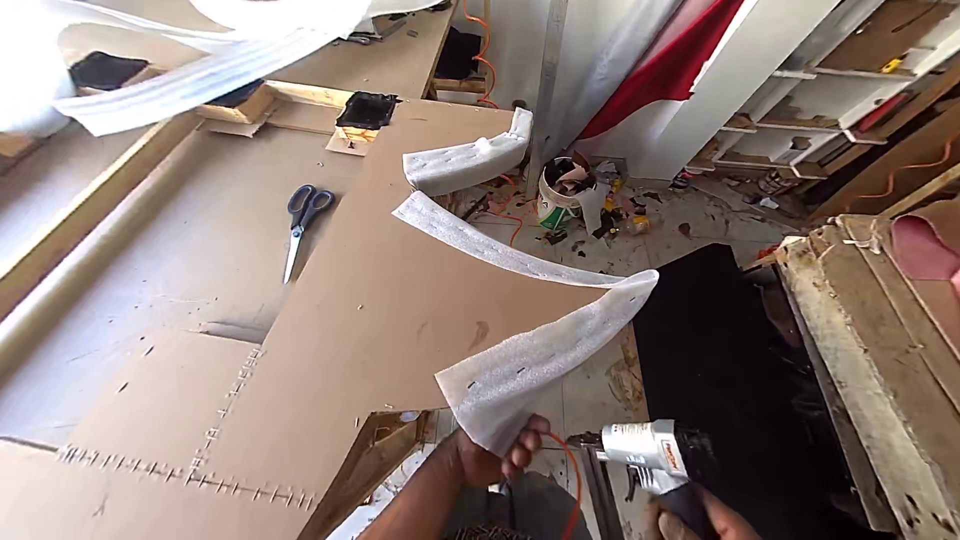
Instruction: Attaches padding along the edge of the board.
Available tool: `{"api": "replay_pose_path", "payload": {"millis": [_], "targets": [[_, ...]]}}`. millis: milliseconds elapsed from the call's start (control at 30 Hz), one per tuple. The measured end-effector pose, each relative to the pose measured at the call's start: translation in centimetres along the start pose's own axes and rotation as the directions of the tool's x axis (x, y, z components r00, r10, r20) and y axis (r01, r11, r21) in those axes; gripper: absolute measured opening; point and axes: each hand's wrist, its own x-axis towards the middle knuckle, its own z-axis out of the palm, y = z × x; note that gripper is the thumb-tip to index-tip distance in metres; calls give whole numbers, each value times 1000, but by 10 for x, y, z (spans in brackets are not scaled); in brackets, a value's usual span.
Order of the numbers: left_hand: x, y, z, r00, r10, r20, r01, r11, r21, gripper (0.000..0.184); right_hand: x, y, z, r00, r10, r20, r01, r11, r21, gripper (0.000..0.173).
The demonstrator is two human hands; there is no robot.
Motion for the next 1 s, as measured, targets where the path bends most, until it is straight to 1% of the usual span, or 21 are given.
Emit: {"api": "replay_pose_path", "payload": {"millis": [67,167,233,300,333,367,400,433,467,533,567,600,633,667,700,733,800,867,933,967,1000], "targets": [[2,-1,-13,993,42,110,-28,992,-124,28,7,20,-3,997,-3,-81,-10,989,-148,29],[1,3,-24,986,163,-40,-163,987,3,22,31,50,5,962,-44,-269,-55,935,-350,41],[0,15,-34,948,273,-162,-238,949,204,23,41,54,0,961,-7,-276,-75,955,-286,43],[-5,31,-44,895,351,-274,-208,874,440,17,47,50,-12,981,17,-194,-33,996,-80,49],[-8,38,-41,832,392,-393,-105,806,582,15,50,47,-16,990,20,-141,-17,999,27,53],[-10,44,-30,737,431,-520,91,700,708,11,55,47,-18,996,32,-86,-21,992,124,53],[-6,51,-14,641,419,-643,366,570,736,7,63,50,-19,998,53,-34,-45,979,201,47],[-2,56,-11,580,376,-722,573,442,690,24,73,57,-20,995,102,10,-102,970,221,42],[-1,58,-14,573,324,-753,677,330,657,35,86,71,-18,987,157,41,-162,963,213,39],[5,55,1,516,340,-786,762,238,603,38,107,97,-13,959,268,97,-281,944,170,36],[3,54,17,552,388,-738,740,180,648,35,115,104,-8,937,312,154,-337,926,174,36],[-12,60,13,745,405,-530,556,61,829,33,119,107,-1,910,350,223,-394,898,198,36],[3,61,49,612,410,-676,705,104,702,32,121,107,10,883,358,304,-435,867,242,36],[25,59,77,395,449,-802,848,158,506,33,122,107,23,860,339,381,-458,843,282,35],[42,52,86,228,513,-828,909,192,369,33,125,110,37,842,304,445,-465,828,314,37],[44,48,80,153,569,-808,937,175,301,37,130,109,50,831,274,484,-456,835,309,38],[8,39,30,251,704,-664,926,27,378,44,146,104,75,816,246,523,-423,871,250,37],[-15,36,8,288,742,-605,886,34,463,41,153,98,98,802,238,547,-410,886,216,34],[-9,35,6,188,784,-592,864,155,479,35,158,94,112,799,210,564,-389,895,217,32],[4,37,22,110,756,-646,872,238,427,35,160,93,117,797,202,569,-389,892,229,31],[17,41,47,61,654,-754,915,266,304,42,160,93,120,795,201,572,-394,888,237,31]]}}
